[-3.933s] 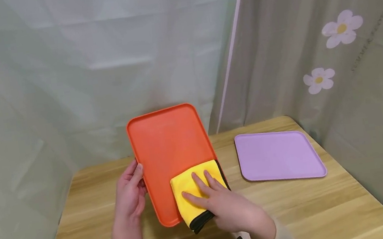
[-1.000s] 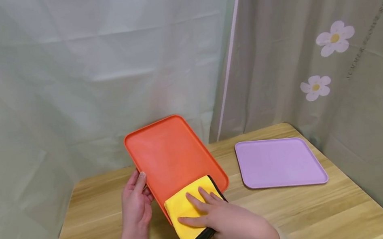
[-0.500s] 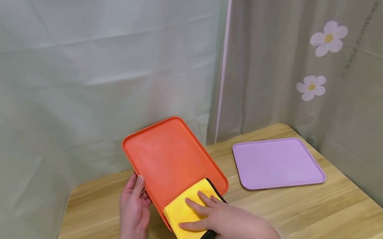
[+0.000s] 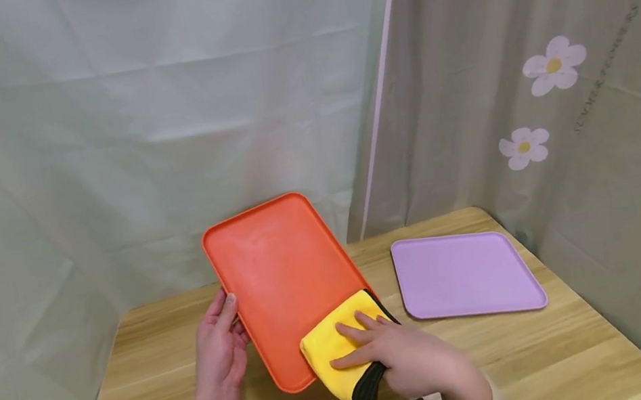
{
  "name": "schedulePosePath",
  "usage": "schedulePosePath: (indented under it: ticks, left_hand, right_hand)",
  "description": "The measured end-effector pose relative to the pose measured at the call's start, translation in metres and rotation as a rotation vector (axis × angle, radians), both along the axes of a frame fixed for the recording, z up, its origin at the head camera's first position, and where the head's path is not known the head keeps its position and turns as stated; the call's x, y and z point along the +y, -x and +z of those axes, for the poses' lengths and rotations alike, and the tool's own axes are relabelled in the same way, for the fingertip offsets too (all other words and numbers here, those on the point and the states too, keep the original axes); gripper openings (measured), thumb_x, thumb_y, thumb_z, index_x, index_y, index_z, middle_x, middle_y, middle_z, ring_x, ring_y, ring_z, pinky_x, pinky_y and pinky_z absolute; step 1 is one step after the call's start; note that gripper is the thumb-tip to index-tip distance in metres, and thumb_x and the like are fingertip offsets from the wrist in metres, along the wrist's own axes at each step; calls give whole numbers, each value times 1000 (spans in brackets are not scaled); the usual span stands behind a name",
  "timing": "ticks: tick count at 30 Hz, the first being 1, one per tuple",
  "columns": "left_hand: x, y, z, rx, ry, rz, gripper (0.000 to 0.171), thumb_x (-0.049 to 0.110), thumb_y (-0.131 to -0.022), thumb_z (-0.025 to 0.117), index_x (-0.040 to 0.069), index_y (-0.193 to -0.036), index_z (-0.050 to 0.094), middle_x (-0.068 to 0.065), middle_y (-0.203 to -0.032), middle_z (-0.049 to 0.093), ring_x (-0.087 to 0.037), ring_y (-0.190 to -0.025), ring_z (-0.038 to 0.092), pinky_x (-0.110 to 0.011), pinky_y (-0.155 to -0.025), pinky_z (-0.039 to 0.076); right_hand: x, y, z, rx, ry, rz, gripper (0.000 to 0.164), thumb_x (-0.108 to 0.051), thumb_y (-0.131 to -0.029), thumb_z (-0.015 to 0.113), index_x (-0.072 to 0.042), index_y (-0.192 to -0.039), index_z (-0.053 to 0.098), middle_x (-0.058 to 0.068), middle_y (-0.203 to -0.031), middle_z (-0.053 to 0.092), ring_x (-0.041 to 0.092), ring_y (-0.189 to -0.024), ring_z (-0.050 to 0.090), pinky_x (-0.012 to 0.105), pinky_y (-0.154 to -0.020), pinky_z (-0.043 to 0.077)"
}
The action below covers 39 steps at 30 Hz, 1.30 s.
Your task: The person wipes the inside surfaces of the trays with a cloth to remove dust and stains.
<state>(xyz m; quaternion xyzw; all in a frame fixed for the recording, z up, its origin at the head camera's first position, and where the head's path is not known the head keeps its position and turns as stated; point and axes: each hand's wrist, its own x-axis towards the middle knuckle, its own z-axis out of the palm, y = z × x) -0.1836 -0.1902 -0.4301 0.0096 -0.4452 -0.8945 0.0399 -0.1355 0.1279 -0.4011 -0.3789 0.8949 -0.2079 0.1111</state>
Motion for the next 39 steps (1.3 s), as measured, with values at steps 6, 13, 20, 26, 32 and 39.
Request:
schedulePosePath:
  ticks: [6,13,20,26,32,39]
  left_hand:
    - [-2,0,2,7,-7,2,23,15,-113,55,14,-131,71,-3,-105,80,-14,-81,77,-28,-66,61]
    - [0,1,1,-34,21,18,23,18,-113,57,15,-132,70,-2,-107,80,-13,-82,77,-28,-67,61]
    - [2,7,-1,-106,60,51,26,21,-113,57,15,-137,65,0,-107,80,-12,-82,77,-28,-68,61]
    - [2,14,-7,-178,113,36,41,24,-114,54,8,-152,50,3,-105,79,-10,-79,75,-26,-68,60]
    - [-6,17,-13,-235,191,-12,56,27,-115,51,5,-163,33,9,-99,76,-6,-77,72,-24,-68,58]
    - [-38,7,-29,-327,282,-84,64,29,-117,43,5,-170,16,16,-100,73,-4,-87,72,-25,-77,59]
  right_hand:
    - [8,5,3,-15,25,-32,102,23,-69,42,-41,-144,69,0,-168,43,36,-158,30,63,-123,30]
    - [9,6,2,-42,25,1,101,25,-73,42,-37,-150,63,0,-169,41,32,-157,33,60,-123,32]
    - [8,8,6,-41,21,30,82,21,-89,49,-20,-159,53,-4,-167,43,25,-156,36,50,-122,37]
    - [13,10,11,41,52,54,70,18,-96,47,-11,-159,52,3,-164,48,21,-153,41,43,-122,38]
    - [22,13,15,104,127,113,71,20,-95,46,-9,-159,52,9,-162,50,20,-150,46,41,-120,41]
    - [32,11,10,183,246,137,68,18,-95,53,-5,-159,50,12,-161,51,27,-148,49,48,-117,43]
